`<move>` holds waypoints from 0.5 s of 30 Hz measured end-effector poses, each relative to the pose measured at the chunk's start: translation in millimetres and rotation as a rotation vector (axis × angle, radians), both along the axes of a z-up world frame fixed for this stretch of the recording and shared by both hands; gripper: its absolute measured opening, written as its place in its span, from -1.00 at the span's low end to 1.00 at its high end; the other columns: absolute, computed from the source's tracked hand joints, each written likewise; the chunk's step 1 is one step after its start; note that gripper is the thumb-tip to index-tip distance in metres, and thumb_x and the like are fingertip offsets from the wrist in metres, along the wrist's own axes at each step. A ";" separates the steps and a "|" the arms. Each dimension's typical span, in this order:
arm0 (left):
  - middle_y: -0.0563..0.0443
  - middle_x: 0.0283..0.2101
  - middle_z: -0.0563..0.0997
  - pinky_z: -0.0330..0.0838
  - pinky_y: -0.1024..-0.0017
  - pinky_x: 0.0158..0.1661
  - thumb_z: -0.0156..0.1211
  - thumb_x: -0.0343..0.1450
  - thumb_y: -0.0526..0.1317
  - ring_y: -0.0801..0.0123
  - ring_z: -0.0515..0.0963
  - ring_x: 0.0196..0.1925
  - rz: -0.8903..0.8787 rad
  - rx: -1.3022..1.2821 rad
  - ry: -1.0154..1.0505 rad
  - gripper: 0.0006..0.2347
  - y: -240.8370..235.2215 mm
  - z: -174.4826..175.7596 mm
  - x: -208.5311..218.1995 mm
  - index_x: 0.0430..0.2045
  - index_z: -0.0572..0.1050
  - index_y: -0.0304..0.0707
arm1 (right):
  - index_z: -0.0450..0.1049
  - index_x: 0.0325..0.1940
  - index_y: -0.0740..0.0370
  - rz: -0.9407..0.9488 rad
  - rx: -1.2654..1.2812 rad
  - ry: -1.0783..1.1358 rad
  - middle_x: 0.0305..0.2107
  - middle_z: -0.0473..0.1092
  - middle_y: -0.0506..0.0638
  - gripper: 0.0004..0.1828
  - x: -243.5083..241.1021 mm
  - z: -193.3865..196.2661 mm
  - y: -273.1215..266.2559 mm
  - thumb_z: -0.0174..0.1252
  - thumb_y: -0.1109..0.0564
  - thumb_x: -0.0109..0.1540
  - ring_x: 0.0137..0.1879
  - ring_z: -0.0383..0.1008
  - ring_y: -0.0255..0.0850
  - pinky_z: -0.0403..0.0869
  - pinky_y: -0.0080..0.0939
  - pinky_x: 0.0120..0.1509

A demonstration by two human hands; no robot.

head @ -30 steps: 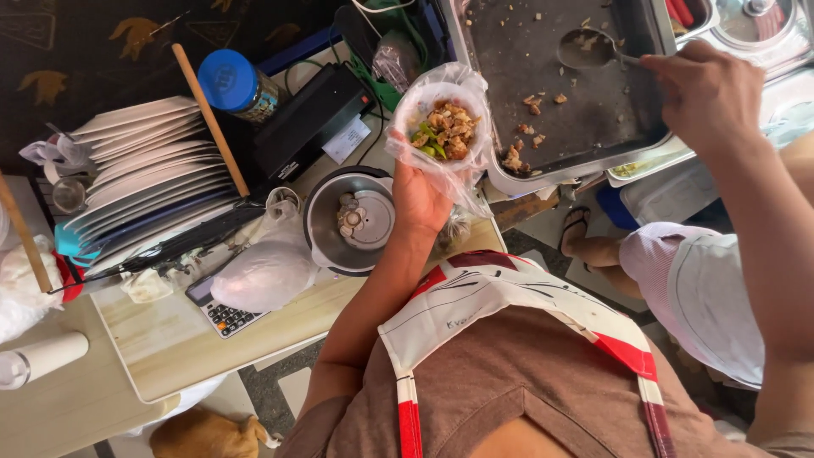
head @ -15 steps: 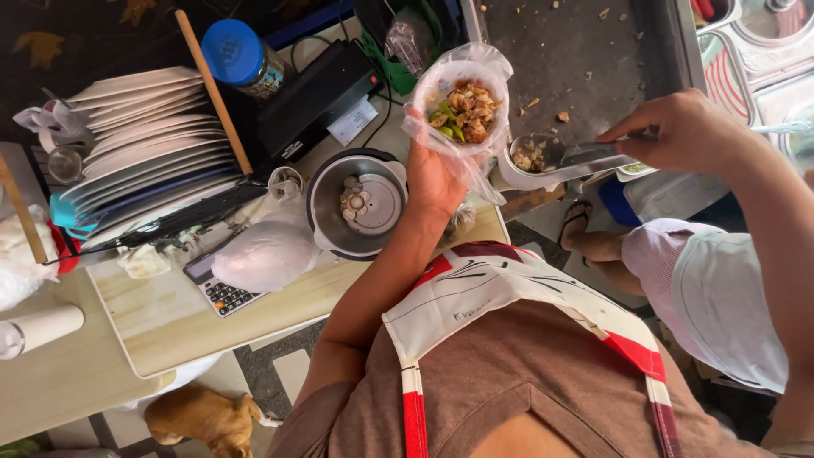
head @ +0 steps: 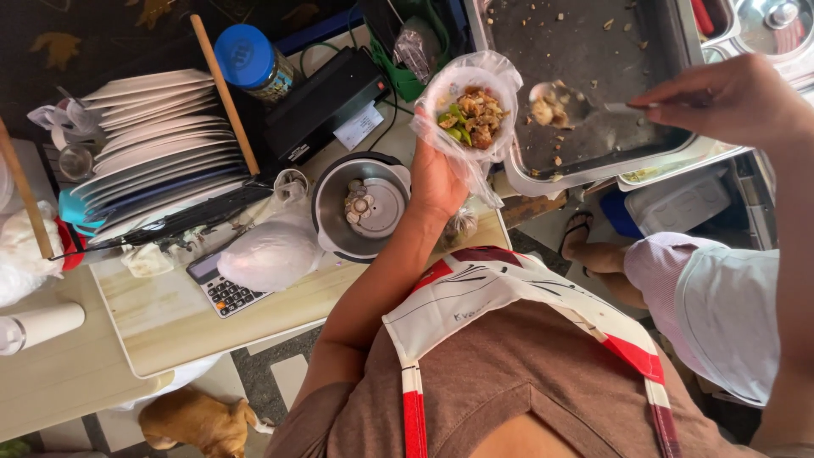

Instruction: Scooping cooked food from a large tray into individual plastic bags and tying them for service.

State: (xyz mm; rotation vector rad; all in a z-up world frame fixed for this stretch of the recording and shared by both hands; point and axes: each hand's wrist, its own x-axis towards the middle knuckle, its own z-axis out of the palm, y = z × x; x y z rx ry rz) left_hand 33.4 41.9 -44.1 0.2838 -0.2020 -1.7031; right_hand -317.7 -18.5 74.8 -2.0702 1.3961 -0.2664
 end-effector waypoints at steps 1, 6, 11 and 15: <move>-0.22 0.21 0.47 0.39 -0.05 0.22 0.13 0.48 0.27 0.01 0.43 0.26 -0.001 -0.002 0.000 -0.38 2.1 2.9 0.1 0.26 0.35 -0.22 | 0.66 0.13 0.15 -0.001 -0.002 0.000 -0.34 0.54 -0.07 -0.69 14.9 9.0 2.5 0.37 0.17 0.29 -0.35 0.26 -0.38 0.24 -0.36 -0.21; -0.42 0.31 0.38 0.33 -0.08 0.38 0.22 0.53 0.15 -0.19 0.38 0.37 -0.157 -0.189 0.198 -0.32 8.7 39.3 2.4 0.38 0.20 -0.42 | 0.76 0.00 0.36 0.299 -0.700 -0.098 -0.37 0.48 0.11 -0.72 98.0 29.0 23.2 0.28 0.59 0.41 -0.38 0.43 -0.22 0.42 -0.30 -0.43; -0.45 0.31 0.37 0.31 -0.14 0.34 0.24 0.51 0.16 -0.19 0.37 0.36 -0.120 -0.099 0.181 -0.31 2.6 26.0 4.9 0.37 0.20 -0.43 | 0.81 -0.05 0.15 0.292 -0.962 -0.027 -0.37 0.51 0.00 -0.57 112.7 31.0 34.7 0.21 0.57 0.32 -0.32 0.44 -0.20 0.32 -0.26 -0.44; -0.35 0.29 0.38 0.38 -0.17 0.31 0.35 0.46 0.12 -0.15 0.37 0.35 -0.128 -0.135 0.213 -0.31 1.6 36.8 5.1 0.35 0.24 -0.35 | 0.73 0.05 0.51 0.120 -0.632 -0.291 -0.27 0.47 0.26 -0.82 93.1 27.6 22.0 0.37 0.62 0.47 -0.36 0.37 -0.16 0.29 -0.24 -0.36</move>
